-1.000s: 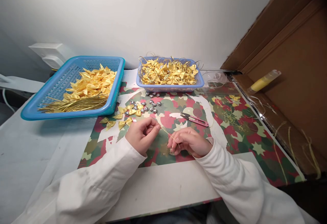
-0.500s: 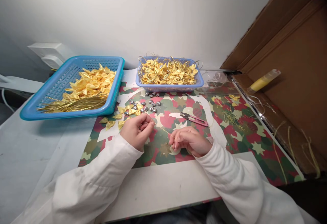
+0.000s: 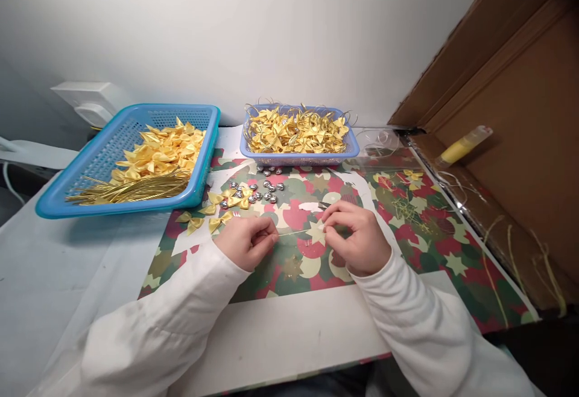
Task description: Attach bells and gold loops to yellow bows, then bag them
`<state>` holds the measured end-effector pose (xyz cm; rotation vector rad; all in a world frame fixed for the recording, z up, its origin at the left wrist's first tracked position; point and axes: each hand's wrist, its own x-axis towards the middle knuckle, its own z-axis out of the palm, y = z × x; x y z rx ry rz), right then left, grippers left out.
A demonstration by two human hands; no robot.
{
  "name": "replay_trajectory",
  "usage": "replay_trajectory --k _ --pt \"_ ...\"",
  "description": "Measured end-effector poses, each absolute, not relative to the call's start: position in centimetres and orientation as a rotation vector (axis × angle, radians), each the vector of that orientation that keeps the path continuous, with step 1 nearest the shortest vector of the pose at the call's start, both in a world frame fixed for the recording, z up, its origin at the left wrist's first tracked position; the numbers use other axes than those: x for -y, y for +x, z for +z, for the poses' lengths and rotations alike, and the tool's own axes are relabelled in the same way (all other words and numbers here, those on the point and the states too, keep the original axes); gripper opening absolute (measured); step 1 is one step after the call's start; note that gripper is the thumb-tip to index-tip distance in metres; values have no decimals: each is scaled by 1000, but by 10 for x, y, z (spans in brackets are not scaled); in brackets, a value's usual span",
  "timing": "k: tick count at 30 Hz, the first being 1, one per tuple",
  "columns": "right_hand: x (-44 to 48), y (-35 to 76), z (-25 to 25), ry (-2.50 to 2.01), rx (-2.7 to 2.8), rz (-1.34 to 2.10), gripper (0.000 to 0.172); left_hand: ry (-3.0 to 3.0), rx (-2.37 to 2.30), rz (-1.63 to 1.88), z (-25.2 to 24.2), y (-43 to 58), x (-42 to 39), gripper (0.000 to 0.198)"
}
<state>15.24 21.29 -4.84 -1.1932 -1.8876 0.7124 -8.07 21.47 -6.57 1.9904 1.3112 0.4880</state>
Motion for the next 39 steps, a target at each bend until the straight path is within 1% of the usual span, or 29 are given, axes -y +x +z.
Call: replay_trajectory --k 4,7,8,11,12,13,16,17,19,21,23,25,26,28,30,34,37,38,39 --pt "-216 159 -50 -1148 2017 591 17 2131 -1351 533 -69 -77 -212 18" --pt "-217 160 -51 -1083 2127 504 18 2292 -1255 537 -69 -71 -207 15" --pt "-217 160 -51 -1042 2172 462 19 2321 -1215 556 -68 -69 -205 18" --pt "-215 156 -53 -901 2287 353 19 2284 -1062 720 -62 -60 -198 46" --pt "-214 154 -54 -868 2306 325 19 2221 -1008 770 -59 -56 -196 50" --pt "-213 153 -55 -848 2315 301 19 2124 -952 789 -56 -52 -193 50" --pt "-210 149 -56 -829 2313 239 20 1645 -1003 665 -49 -41 -188 35" --pt "-209 148 -57 -829 2311 221 20 1485 -1039 630 -48 -39 -187 33" --pt "-208 147 -57 -831 2311 191 21 1270 -1076 600 -49 -37 -186 36" --pt "-209 147 -57 -846 2313 186 22 1232 -1098 634 -50 -37 -186 37" --pt "-211 151 -58 -963 2287 194 20 1275 -1112 694 -52 -39 -187 36" --pt "-216 157 -59 -1230 2229 172 16 1306 -1127 744 -52 -40 -188 36" --pt "-219 161 -60 -1398 2195 138 17 1309 -1133 757 -52 -40 -188 36" --pt "-224 169 -62 -1707 2146 56 26 1316 -1144 765 -52 -41 -188 36" --pt "-228 174 -66 -1885 2144 15 26 1335 -1145 769 -52 -41 -187 36" --pt "-229 175 -71 -1939 2168 64 11 1380 -1130 800 -53 -42 -187 35" --pt "-231 174 -73 -1931 2131 126 6 1397 -1125 825 -53 -42 -187 35" --pt "-232 174 -74 -1910 2118 149 6 1400 -1126 828 -54 -42 -187 35" --pt "-233 174 -73 -1868 2101 174 9 1401 -1128 830 -54 -42 -187 35"
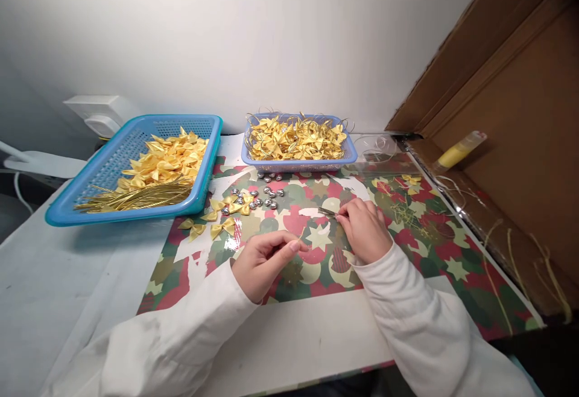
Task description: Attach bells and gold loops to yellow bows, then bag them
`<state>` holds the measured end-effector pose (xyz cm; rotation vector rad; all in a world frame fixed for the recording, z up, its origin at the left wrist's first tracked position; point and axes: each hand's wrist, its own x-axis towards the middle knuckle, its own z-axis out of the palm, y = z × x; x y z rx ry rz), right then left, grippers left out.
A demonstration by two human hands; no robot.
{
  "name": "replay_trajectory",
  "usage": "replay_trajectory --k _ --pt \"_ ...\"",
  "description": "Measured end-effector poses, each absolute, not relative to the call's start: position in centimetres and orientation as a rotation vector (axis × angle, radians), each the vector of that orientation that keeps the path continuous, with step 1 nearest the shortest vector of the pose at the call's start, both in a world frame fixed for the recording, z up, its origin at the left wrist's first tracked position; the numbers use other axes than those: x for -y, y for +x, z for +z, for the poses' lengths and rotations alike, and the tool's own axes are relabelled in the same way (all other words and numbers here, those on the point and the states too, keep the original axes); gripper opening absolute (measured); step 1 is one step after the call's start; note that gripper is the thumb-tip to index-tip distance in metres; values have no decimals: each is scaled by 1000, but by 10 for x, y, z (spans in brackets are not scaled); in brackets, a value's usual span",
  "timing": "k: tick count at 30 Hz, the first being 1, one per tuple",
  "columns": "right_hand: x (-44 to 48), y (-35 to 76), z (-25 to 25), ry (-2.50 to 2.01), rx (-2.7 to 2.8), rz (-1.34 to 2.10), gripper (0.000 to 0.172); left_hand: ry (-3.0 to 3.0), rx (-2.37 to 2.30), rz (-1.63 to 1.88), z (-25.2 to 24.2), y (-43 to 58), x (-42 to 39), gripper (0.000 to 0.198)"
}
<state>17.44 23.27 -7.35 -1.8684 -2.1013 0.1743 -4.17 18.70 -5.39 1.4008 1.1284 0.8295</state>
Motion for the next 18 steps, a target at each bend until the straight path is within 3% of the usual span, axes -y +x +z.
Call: replay_trajectory --k 3,11,14,18 --pt "-232 174 -70 -1626 1929 365 19 1405 -1149 837 -54 -42 -187 37" --pt "-210 158 -55 -1059 1426 1760 35 1439 -1182 914 -53 -44 -188 36" --pt "-210 157 -54 -1102 1322 1972 50 1413 -1185 947 -54 -44 -188 37" --pt "-211 155 -55 -1130 1280 1975 53 1407 -1199 943 -54 -44 -189 37"
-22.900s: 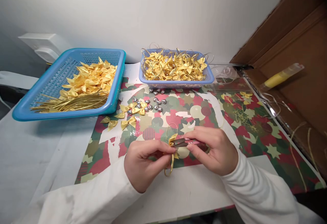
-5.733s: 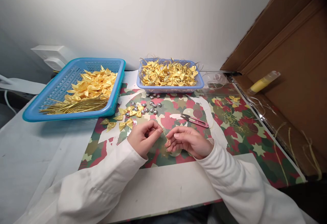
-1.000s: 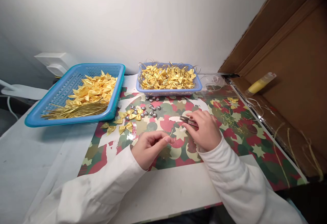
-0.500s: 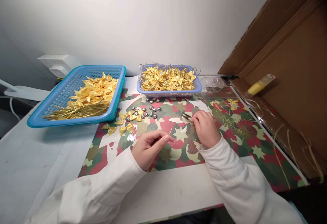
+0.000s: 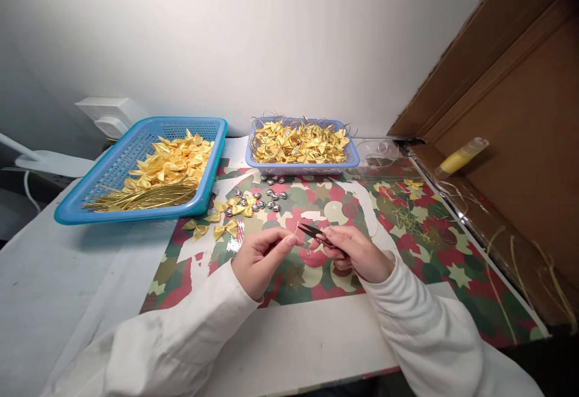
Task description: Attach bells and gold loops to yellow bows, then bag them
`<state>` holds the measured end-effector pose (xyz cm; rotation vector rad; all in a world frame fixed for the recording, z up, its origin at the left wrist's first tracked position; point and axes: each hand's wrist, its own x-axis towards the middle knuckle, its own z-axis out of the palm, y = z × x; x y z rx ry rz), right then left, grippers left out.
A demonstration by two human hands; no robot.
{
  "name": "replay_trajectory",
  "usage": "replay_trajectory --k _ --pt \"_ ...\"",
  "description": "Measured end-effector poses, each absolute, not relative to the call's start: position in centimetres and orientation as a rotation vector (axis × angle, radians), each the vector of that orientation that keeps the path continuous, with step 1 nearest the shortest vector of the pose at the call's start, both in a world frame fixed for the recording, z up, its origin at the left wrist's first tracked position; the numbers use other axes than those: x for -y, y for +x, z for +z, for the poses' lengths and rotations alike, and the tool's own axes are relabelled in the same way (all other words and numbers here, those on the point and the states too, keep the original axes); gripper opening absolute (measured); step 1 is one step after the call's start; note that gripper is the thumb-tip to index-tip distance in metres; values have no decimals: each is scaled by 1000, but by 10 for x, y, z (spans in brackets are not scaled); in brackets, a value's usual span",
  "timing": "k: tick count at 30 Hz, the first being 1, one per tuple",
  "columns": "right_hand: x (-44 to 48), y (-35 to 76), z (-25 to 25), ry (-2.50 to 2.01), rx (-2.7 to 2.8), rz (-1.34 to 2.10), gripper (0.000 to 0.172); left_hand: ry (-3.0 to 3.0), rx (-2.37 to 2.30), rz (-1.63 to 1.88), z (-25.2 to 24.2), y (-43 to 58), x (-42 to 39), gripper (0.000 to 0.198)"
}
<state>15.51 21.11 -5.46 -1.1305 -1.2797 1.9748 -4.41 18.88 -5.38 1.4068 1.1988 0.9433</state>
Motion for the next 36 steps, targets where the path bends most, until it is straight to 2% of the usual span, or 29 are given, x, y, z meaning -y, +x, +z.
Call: replay_trajectory --k 6,12,14,20,22,24,26,27,31,32,36 --pt "-209 152 -57 -1061 1295 1959 52 1424 -1185 894 -54 -43 -189 36" --pt "-210 154 -62 -1138 1455 1777 48 1423 -1191 880 -54 -43 -189 35" --pt "-212 155 -63 -1228 1551 1557 46 1424 -1211 878 -53 -44 -189 35" --pt "-222 158 -71 -1577 2057 425 22 1362 -1227 1039 -52 -47 -190 34" --pt "-224 158 -73 -1652 2124 252 20 1316 -1224 1160 -53 -49 -191 33" --pt "-223 157 -71 -1622 2057 221 21 1297 -1185 1265 -53 -51 -191 31" --pt "-218 152 -67 -1464 1905 403 22 1329 -1142 1339 -49 -53 -188 28" --pt "-214 148 -65 -1371 1824 610 23 1378 -1134 1356 -46 -53 -185 28" --pt "-191 127 -63 -920 1361 2034 48 1805 -1031 1216 -35 -48 -173 26" --pt "-186 122 -65 -823 1166 2255 48 1941 -942 1151 -34 -45 -171 24" --pt "-177 110 -66 -785 669 2326 27 2483 -544 1059 -41 -33 -165 19"
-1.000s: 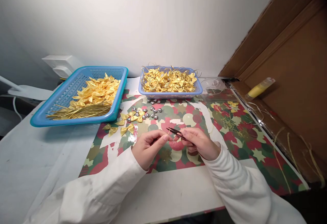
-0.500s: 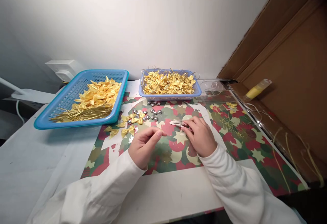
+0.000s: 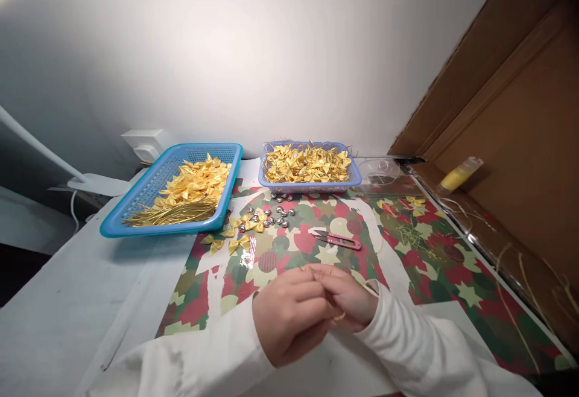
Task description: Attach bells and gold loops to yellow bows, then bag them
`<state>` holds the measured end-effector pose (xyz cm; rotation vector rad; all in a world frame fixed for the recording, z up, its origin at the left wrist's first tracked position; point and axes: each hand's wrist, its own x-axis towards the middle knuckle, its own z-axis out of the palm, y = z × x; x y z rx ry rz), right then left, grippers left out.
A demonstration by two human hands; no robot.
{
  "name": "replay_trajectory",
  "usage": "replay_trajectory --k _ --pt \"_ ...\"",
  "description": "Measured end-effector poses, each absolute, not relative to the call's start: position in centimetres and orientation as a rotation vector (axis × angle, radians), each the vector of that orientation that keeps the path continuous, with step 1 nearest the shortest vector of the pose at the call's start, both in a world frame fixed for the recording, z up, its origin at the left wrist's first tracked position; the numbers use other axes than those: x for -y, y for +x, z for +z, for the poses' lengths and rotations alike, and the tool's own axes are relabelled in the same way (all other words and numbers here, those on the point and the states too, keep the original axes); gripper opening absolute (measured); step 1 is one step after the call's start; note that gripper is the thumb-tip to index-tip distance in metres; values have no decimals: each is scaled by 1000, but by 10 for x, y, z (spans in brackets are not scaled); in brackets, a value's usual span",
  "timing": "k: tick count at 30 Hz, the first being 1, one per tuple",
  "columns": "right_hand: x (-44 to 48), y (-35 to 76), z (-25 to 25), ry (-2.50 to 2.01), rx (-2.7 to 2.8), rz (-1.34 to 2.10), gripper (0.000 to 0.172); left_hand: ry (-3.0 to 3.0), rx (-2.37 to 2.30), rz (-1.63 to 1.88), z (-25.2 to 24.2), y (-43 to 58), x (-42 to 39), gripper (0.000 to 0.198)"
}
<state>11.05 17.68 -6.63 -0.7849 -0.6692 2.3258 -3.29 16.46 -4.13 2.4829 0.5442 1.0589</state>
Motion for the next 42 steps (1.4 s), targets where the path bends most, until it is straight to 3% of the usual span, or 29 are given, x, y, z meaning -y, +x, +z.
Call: replay_trajectory --k 11,15,17,19,21,24,27,30,34,38,42 --pt "-183 118 -69 -850 484 2159 27 2849 -525 1032 -68 -18 -156 20" --pt "-189 122 -70 -871 520 2088 27 2791 -452 821 -56 -30 -159 6" --pt "-191 124 -68 -892 581 2000 32 2713 -698 862 -44 -50 -168 22" --pt "-193 126 -64 -921 652 1919 38 2575 -1297 937 -35 -79 -182 19" --pt "-193 127 -61 -955 722 1875 40 2485 -1757 664 -34 -108 -197 19" --pt "-190 126 -59 -999 830 1859 38 2364 -1977 192 -44 -137 -210 16" --pt "-189 125 -61 -993 937 1842 37 2339 -2005 10 -57 -144 -214 16" --pt "-189 125 -64 -986 1025 1793 34 2390 -1933 115 -61 -145 -214 17" --pt "-188 125 -66 -977 1087 1757 32 2272 -1737 538 -49 -134 -211 11" --pt "-183 124 -62 -1021 1181 1655 24 1568 -1278 1000 -34 -92 -197 23" --pt "-176 126 -57 -1047 1356 1398 12 1057 -1009 999 -39 -52 -189 35"
